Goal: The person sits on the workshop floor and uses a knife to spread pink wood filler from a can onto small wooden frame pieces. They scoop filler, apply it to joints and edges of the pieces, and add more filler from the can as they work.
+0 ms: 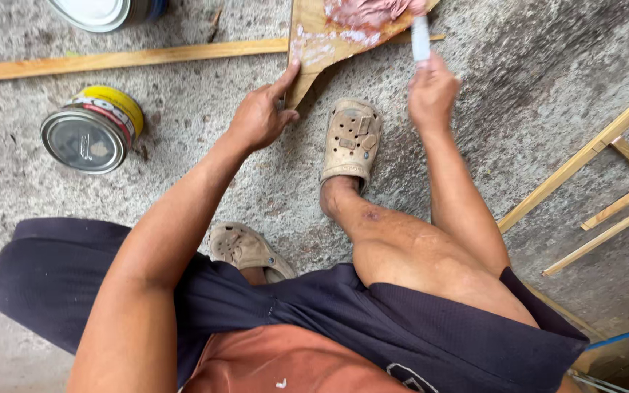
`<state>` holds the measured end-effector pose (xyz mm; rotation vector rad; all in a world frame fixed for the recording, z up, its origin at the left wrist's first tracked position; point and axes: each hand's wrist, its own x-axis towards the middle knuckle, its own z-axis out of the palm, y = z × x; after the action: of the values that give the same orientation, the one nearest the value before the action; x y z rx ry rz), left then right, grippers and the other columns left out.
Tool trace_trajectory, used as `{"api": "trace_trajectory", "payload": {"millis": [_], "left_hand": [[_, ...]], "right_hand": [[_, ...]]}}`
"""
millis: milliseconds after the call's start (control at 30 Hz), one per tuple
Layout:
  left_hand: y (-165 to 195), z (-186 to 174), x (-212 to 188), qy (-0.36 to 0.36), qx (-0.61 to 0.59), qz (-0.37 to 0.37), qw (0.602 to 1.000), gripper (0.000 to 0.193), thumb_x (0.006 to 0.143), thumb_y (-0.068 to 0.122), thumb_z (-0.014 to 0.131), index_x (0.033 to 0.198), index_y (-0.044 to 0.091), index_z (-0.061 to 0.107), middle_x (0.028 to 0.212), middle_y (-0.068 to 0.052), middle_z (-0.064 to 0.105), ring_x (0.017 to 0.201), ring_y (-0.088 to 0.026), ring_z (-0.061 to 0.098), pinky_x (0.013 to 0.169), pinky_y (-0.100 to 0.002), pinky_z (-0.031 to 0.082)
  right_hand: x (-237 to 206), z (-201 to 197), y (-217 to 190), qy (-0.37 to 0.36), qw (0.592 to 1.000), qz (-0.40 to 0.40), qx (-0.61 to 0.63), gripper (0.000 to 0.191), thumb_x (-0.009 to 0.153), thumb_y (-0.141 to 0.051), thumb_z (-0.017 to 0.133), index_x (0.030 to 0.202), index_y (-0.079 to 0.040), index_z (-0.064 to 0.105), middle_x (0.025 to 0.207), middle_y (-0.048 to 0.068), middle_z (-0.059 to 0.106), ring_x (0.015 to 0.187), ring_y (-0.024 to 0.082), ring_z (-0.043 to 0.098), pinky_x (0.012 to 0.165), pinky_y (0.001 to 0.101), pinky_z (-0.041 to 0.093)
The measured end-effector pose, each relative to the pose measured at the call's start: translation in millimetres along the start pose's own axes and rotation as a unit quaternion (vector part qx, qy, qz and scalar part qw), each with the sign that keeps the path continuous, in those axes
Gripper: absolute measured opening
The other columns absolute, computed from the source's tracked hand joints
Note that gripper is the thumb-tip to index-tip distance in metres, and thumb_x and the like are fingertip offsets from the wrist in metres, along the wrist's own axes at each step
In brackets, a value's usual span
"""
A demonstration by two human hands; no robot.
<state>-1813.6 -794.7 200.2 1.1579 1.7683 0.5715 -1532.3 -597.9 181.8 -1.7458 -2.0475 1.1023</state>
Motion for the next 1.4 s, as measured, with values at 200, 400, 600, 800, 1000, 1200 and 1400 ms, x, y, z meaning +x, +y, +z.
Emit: {"api": "trace_trajectory", "payload": {"millis": [200,400,600,800,1000,1200,1400], "left_hand": [[-3.9,2.4,1.0,0.012,-0.001,0.006,1.000,0.097,0.083,0.020,0.085,0.161,0.036,0.029,0.116,-0.025,0.070,0.106,-0.044,0.067,0.094,-0.050,0.054],[-7.4,2.2,0.0,-0.007,-0.021,0.003,1.000,0.096,0.085,0.020,0.084,0.162,0.037,0.030,0.119,-0.024,0.070,0.107,-0.044,0.069,0.092,-0.049,0.055],[-3.8,-1.4,0.7,-0.006,0.005,-0.007,1.000,0.097,0.085,0.020,0.085,0.162,0.035,0.029,0.116,-0.025,0.070,0.104,-0.046,0.067,0.091,-0.051,0.053],[-1.8,-0.8,1.2,-0.017,-0.003,0.000,1.000,0.097,0.084,0.022,0.085,0.162,0.036,0.029,0.118,-0.024,0.070,0.107,-0.044,0.067,0.093,-0.049,0.052],[-0.9,-1.1,0.4,0.014,-0.010,0.034,0.999,0.100,0.081,0.018,0.085,0.161,0.035,0.029,0.121,-0.026,0.068,0.109,-0.046,0.066,0.094,-0.049,0.053],[-3.1,0.2,1.6,0.000,-0.016,0.005,1.000,0.096,0.085,0.020,0.084,0.162,0.038,0.029,0.121,-0.024,0.069,0.109,-0.044,0.067,0.094,-0.048,0.054],[-1.4,1.7,2.5,-0.029,0.010,-0.039,0.999,0.094,0.088,0.025,0.083,0.161,0.040,0.027,0.119,-0.023,0.070,0.108,-0.042,0.068,0.096,-0.049,0.053]], "right_hand": [[-7.7,-1.6,-27.4,-0.059,0.983,-0.171,-0.021,0.026,0.103,-0.008,0.059,0.125,-0.001,0.073,0.069,0.010,0.062,0.061,0.021,0.064,0.061,0.0396,0.057],[5.4,-43.1,-74.2,0.010,0.923,-0.334,-0.189,0.022,0.111,-0.003,0.060,0.130,-0.008,0.073,0.104,0.014,0.068,0.088,0.031,0.068,0.074,0.0422,0.056],[-0.1,-37.7,-91.3,-0.021,0.920,-0.311,-0.238,0.028,0.109,0.001,0.057,0.127,-0.010,0.075,0.108,0.013,0.069,0.085,0.028,0.068,0.067,0.0428,0.054],[4.2,-40.5,-63.0,-0.023,0.913,-0.327,-0.244,0.031,0.105,0.001,0.055,0.124,-0.010,0.077,0.103,0.015,0.072,0.086,0.028,0.068,0.071,0.0406,0.057],[24.8,-27.8,-22.3,0.008,0.981,-0.140,-0.131,0.013,0.104,-0.003,0.056,0.107,0.001,0.068,0.077,0.019,0.067,0.069,0.030,0.068,0.063,0.0462,0.051],[3.5,6.6,-4.7,-0.043,0.975,-0.166,-0.141,0.014,0.106,-0.007,0.057,0.100,-0.001,0.069,0.070,0.014,0.064,0.057,0.025,0.062,0.050,0.0422,0.049],[28.8,-14.8,1.3,-0.028,0.993,-0.047,-0.105,0.019,0.108,-0.009,0.052,0.093,-0.005,0.061,0.068,0.004,0.063,0.054,0.015,0.061,0.043,0.0378,0.047]]}}
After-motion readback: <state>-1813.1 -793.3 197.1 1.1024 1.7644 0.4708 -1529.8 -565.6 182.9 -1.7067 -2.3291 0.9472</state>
